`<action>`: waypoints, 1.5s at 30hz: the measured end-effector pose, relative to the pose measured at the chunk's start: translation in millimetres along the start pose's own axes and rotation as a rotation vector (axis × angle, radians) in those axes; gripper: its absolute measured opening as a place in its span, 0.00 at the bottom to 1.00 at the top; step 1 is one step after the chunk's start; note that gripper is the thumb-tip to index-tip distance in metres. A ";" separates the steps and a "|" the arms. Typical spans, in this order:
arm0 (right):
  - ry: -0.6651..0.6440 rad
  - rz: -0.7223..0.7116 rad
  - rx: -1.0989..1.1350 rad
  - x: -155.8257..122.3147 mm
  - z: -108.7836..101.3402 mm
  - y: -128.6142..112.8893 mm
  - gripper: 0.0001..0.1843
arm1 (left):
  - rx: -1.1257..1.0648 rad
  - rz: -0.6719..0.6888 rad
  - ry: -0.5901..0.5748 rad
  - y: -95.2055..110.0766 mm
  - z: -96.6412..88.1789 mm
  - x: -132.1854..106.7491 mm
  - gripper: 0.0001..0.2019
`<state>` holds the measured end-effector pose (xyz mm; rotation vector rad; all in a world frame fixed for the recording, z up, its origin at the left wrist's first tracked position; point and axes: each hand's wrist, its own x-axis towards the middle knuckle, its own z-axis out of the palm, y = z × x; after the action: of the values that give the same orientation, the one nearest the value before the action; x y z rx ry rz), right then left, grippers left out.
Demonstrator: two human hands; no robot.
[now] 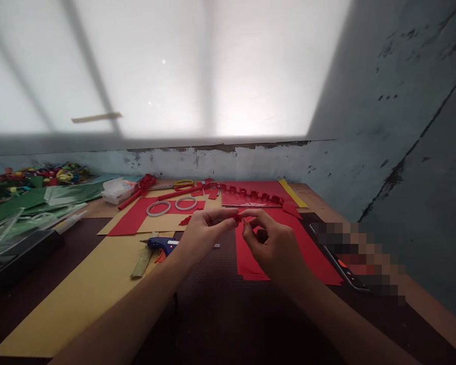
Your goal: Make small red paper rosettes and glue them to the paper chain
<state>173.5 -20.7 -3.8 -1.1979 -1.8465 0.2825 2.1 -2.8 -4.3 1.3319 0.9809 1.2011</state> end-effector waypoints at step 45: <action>0.014 0.031 -0.022 5.3 -3.9 4.5 0.06 | -0.098 -0.015 0.033 1.9 2.3 2.5 0.14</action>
<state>178.5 -15.1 -1.3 -1.2411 -1.8252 0.2709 4.6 -0.9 -1.9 1.2290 0.9414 1.2476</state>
